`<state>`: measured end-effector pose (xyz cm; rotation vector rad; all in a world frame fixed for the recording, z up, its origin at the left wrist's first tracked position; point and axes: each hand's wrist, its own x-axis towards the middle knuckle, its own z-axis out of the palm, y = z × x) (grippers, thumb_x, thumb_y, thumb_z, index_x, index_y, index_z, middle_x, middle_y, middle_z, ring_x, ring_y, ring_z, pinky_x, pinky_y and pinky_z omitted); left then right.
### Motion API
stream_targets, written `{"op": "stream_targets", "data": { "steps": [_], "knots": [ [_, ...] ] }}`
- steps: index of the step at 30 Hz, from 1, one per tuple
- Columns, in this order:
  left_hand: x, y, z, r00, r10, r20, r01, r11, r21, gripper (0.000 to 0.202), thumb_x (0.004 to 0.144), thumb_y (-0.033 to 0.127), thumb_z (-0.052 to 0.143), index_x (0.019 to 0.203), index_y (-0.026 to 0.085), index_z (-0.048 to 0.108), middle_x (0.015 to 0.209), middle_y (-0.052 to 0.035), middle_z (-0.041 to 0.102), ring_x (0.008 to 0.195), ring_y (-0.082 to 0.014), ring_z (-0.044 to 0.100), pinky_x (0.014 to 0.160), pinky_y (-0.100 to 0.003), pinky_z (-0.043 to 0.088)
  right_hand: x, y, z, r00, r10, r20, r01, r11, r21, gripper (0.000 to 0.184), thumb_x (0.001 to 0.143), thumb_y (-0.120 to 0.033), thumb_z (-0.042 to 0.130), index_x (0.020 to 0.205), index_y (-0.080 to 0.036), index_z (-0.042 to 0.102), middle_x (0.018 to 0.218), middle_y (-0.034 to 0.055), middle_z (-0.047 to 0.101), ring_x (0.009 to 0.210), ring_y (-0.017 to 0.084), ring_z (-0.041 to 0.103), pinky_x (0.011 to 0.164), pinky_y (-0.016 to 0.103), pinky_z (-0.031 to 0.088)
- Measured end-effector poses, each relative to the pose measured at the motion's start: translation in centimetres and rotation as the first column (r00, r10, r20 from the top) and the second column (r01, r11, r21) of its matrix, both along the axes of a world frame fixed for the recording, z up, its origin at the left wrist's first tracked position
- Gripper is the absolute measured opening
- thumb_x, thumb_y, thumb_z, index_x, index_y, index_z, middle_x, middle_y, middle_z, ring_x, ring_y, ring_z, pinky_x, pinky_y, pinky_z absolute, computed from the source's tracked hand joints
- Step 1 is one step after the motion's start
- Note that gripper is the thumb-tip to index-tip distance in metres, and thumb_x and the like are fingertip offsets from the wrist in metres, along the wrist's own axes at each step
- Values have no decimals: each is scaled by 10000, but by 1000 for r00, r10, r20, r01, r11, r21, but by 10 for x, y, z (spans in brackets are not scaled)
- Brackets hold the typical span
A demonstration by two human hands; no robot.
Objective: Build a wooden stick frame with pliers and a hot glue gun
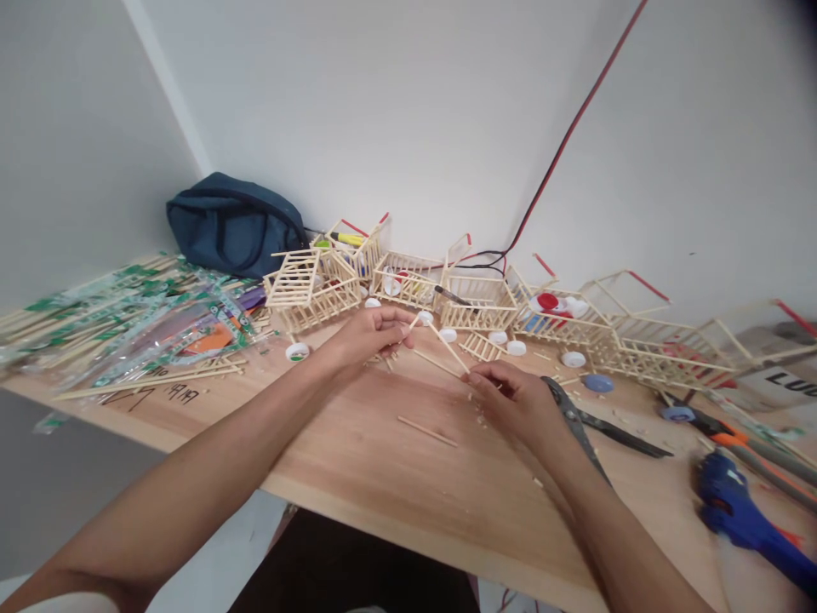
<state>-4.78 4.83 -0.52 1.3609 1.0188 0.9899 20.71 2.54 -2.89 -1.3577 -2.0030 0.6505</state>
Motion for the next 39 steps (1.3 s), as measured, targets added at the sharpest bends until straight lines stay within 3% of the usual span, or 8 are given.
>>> {"op": "stream_targets", "data": {
  "steps": [6,11,15,22,28,34,39],
  "knots": [
    [10,-8,8,987,60,152,-42,992,-117,113,783,186,612,871,123,580,765,-34,646,531,-39,498,497,-160,380,-1,-1,-1,1000,29,-4,-29,1000,9,264,872,-390,517,827,-192,686,758,37,662,634,151,571,547,254,404],
    [13,-13,9,949,-27,315,83,983,-165,255,752,323,705,810,114,572,741,-17,610,521,-29,482,474,-161,365,-2,-3,1,997,66,36,-67,997,27,241,885,-357,506,821,-199,678,756,27,656,650,145,561,573,253,397],
    [10,-12,4,936,-48,349,119,975,-185,306,687,337,766,775,117,572,736,-19,627,518,-31,484,455,-154,330,-4,-5,3,994,101,52,-103,995,21,225,887,-351,513,823,-206,673,763,16,652,647,136,541,576,251,383],
    [16,-15,1,978,-133,162,155,978,-136,347,703,383,735,899,102,680,712,-38,643,520,-47,459,446,-171,307,-13,-11,8,984,177,0,-176,980,-89,228,883,-389,520,828,-205,642,709,-6,611,590,115,488,523,234,340],
    [19,-18,1,995,-100,-3,100,993,66,390,799,346,633,1119,125,660,707,-31,655,512,-49,407,489,-189,312,-11,-16,13,983,165,-77,-171,982,-82,231,908,-392,481,905,-199,609,648,-25,513,550,104,425,494,229,312],
    [24,-22,3,986,-55,-155,90,970,226,240,830,286,553,915,129,713,688,-24,645,518,-59,392,486,-183,291,-13,-19,16,983,157,-98,-166,982,-86,210,905,-369,483,907,-195,601,648,-21,522,558,105,438,507,229,324],
    [25,-21,2,973,-31,-228,100,949,298,241,835,303,541,791,141,714,670,-10,634,521,-63,400,492,-184,284,-13,-20,15,979,174,-105,-183,979,-87,208,903,-370,485,903,-197,600,656,-17,515,566,109,442,513,233,325]
  ]
}}
